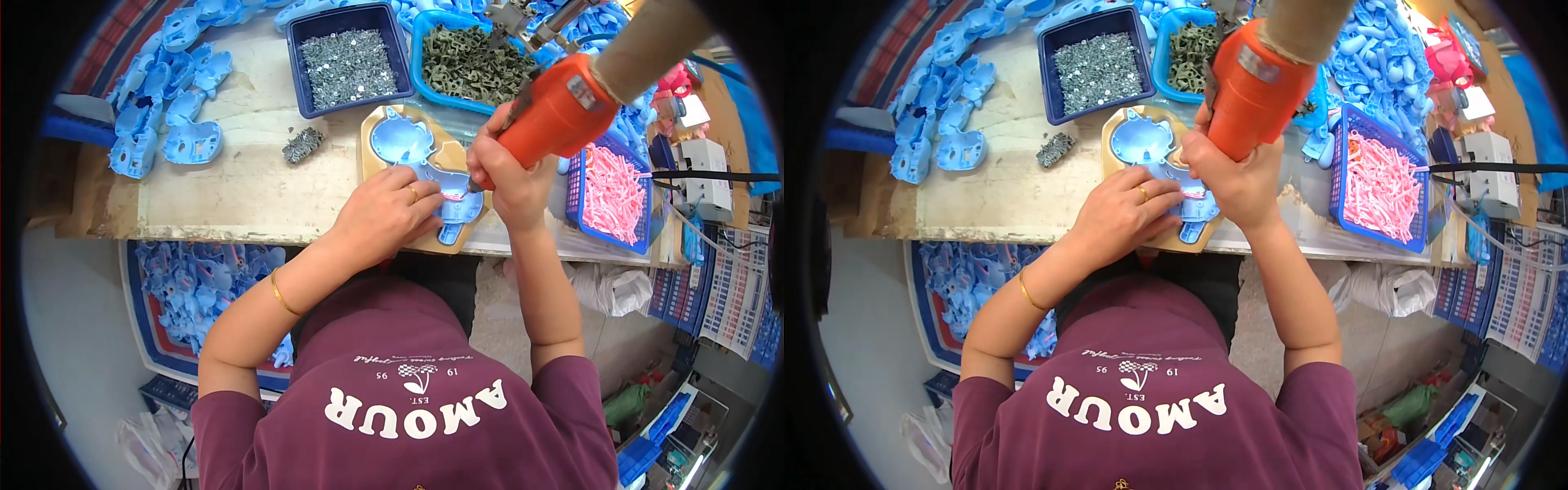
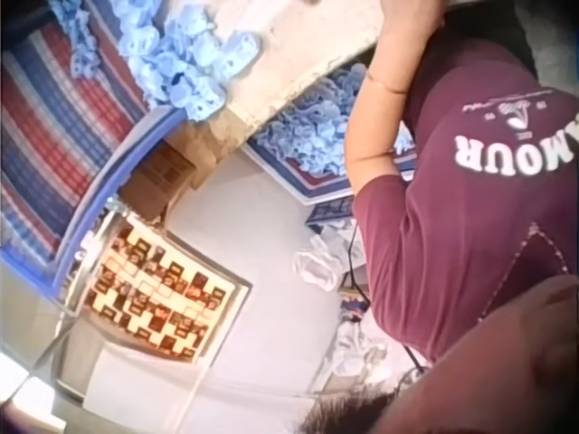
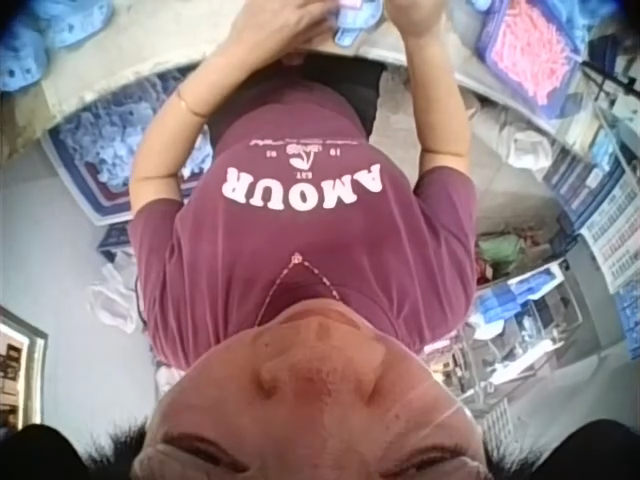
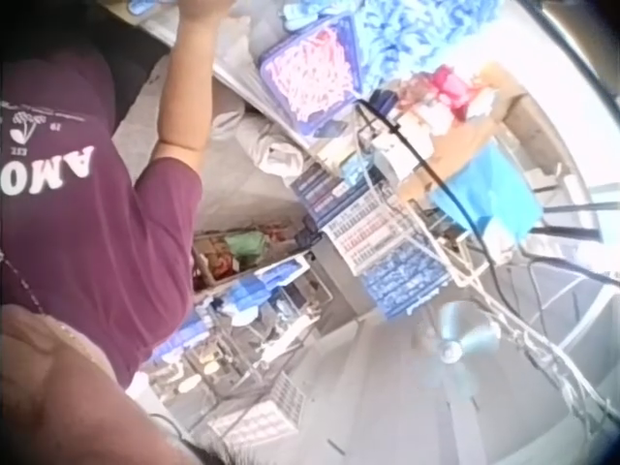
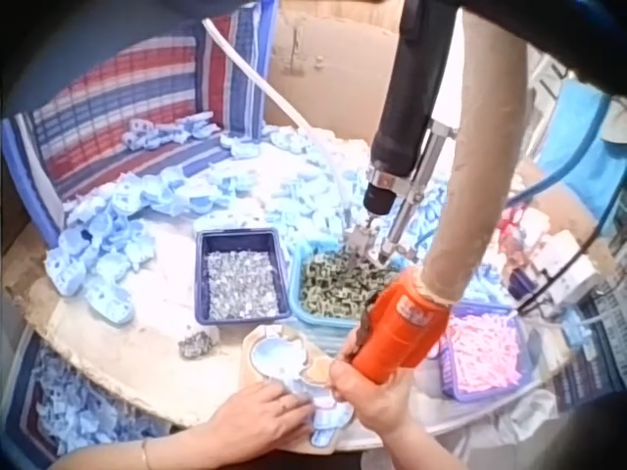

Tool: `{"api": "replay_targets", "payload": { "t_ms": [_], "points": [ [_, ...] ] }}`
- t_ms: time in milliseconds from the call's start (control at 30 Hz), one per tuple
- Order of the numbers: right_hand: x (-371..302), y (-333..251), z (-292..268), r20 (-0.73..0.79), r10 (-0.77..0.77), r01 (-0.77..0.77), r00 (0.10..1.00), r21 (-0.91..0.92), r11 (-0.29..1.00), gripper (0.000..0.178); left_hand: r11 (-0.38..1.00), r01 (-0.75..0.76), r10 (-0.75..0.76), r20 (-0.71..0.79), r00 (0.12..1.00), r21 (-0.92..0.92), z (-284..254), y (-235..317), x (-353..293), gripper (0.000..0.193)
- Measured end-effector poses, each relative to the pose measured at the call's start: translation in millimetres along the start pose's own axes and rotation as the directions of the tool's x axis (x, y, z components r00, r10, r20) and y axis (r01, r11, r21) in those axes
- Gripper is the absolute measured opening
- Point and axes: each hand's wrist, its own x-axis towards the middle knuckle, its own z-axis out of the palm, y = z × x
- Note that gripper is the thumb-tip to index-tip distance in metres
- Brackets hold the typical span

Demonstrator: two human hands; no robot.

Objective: The recorder is assembling small plastic toy components at a factory workstation using jigs and power tools.

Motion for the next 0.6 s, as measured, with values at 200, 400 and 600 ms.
{"api": "replay_targets", "payload": {
  "t_ms": [200,400,600],
  "points": [
    [8,-13,0,0.215,0.006,0.011,0.977,-0.076,0.997,0.037,0.999,-0.008,0.006,-0.054,0.999,-0.048,-7,0,-2,0.03],
    [14,-73,25,0.207,-0.396,0.445,0.895,-0.347,0.825,0.043,0.986,0.148,-0.156,-0.123,0.98,-0.076,-22,-9,-27,0.033],
    [125,-134,-15,0.072,-0.795,0.707,0.603,-0.511,0.49,0.03,0.985,0.146,-0.155,-0.089,0.984,-0.093,-24,-6,-30,0.041]
  ]
}}
